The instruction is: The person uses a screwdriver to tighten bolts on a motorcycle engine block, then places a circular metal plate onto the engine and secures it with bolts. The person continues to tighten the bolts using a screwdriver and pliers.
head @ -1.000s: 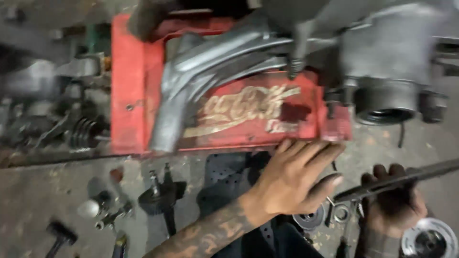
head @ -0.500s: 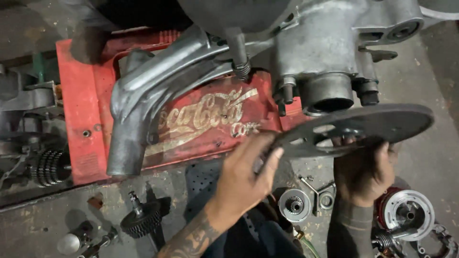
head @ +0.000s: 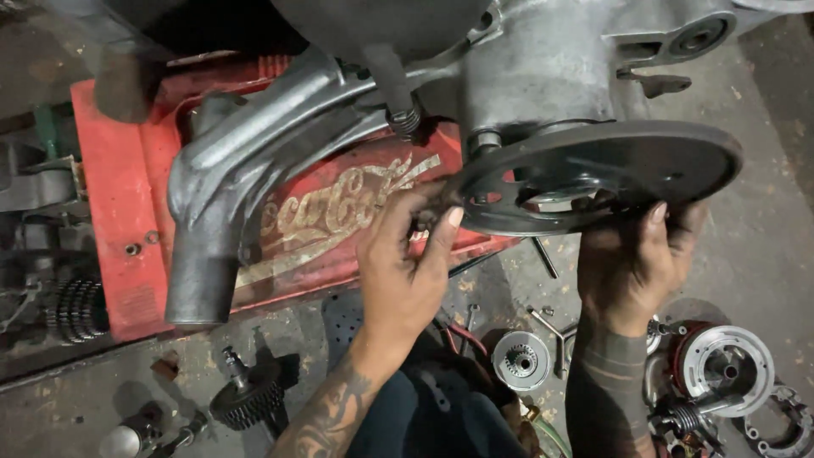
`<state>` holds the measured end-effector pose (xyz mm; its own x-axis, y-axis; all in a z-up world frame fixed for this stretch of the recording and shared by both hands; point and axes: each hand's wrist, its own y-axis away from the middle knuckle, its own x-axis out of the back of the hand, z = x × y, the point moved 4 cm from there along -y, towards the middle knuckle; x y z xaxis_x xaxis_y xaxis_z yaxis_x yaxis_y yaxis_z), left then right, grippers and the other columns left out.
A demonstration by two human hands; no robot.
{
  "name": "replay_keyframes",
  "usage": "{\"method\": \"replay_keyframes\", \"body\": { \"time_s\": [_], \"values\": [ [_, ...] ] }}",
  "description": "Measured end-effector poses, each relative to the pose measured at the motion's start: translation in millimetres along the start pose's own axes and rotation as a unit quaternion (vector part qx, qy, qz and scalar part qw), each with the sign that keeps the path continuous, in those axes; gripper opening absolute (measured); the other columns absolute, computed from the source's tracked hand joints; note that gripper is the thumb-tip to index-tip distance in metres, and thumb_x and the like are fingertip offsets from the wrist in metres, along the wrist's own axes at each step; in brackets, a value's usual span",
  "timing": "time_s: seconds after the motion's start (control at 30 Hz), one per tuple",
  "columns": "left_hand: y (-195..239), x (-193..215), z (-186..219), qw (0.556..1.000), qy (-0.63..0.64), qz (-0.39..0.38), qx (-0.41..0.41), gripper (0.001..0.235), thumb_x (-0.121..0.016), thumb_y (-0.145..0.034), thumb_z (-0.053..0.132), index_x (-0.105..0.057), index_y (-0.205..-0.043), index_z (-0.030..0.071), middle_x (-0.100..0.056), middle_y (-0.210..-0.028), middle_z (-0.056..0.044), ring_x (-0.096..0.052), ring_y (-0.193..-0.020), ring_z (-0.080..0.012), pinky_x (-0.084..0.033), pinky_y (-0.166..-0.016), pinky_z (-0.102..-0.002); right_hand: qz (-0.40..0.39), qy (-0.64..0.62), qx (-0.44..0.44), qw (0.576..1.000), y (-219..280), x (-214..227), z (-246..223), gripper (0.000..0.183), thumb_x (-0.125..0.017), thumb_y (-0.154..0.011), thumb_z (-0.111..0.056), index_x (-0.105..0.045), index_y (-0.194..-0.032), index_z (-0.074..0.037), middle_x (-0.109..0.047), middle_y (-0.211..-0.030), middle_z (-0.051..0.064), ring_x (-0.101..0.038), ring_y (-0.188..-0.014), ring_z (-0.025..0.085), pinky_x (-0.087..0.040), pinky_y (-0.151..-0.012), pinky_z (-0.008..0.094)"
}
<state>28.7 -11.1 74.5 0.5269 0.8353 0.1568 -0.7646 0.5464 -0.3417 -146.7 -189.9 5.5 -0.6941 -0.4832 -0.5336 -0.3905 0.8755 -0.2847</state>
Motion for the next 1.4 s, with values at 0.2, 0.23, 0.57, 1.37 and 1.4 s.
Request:
{"method": "replay_keyframes", "body": {
  "time_s": [0.2,0.23,0.57,1.37,1.4],
  "values": [
    [3.5,-5.4,-14.3,1.0,-0.002,-0.01,0.016,0.022,-0.069,-0.093,0.01,-0.066,-0.112,-0.001,-0.069,-0.094,-0.006,-0.064,-0.08,-0.0148,-0.053,-0.074,-0.028,0.037,0.044,0.03,0.998,-2.8,16.4,-5.2,0.039,-0.06,-0.112,-0.013,-0.058,-0.15,-0.018,-0.066,-0.138,-0.001,-0.062,-0.112,0.009,-0.052,-0.105,0.025],
    [4.7,-7.0,-17.9,0.999,0.005,-0.021,0.034,0.022,-0.068,-0.093,0.01,-0.066,-0.112,-0.001,-0.068,-0.095,-0.006,-0.065,-0.082,-0.0149,-0.054,-0.076,-0.027,0.037,0.059,0.039,0.997,-2.7,19.3,-6.2,0.039,-0.059,-0.112,-0.011,-0.059,-0.15,-0.019,-0.066,-0.136,-0.003,-0.061,-0.107,0.007,-0.051,-0.098,0.022],
    [5.3,-16.9,-31.5,0.986,0.097,-0.022,0.133,0.027,-0.066,-0.096,0.011,-0.064,-0.12,0.0,-0.071,-0.088,-0.005,-0.067,-0.075,-0.011,-0.054,-0.067,-0.024,-0.04,0.1,0.078,0.991,-6.8,1.7,-23.9,0.036,-0.054,-0.118,-0.013,-0.054,-0.152,-0.026,-0.054,-0.151,-0.007,-0.05,-0.138,0.011,-0.041,-0.138,0.04],
    [-20.0,-17.3,-28.1,0.99,0.043,-0.04,0.128,0.018,-0.061,-0.099,0.016,-0.063,-0.108,0.001,-0.067,-0.082,-0.003,-0.058,-0.067,-0.0103,-0.048,-0.06,-0.025,-0.014,-0.016,-0.007,1.0,-64.7,-6.0,-4.2,0.023,-0.071,-0.107,-0.016,-0.068,-0.129,-0.022,-0.065,-0.133,-0.002,-0.062,-0.126,0.016,-0.052,-0.124,0.036],
    [-20.6,-15.9,-28.1,0.993,0.03,-0.034,0.109,0.018,-0.062,-0.098,0.015,-0.063,-0.108,0.001,-0.065,-0.083,-0.003,-0.056,-0.068,-0.0111,-0.048,-0.061,-0.026,0.021,-0.038,-0.045,0.998,-64.5,-4.1,-2.2,0.023,-0.074,-0.101,-0.017,-0.063,-0.121,-0.015,-0.066,-0.124,0.001,-0.064,-0.117,0.016,-0.053,-0.117,0.035]
  ]
}}
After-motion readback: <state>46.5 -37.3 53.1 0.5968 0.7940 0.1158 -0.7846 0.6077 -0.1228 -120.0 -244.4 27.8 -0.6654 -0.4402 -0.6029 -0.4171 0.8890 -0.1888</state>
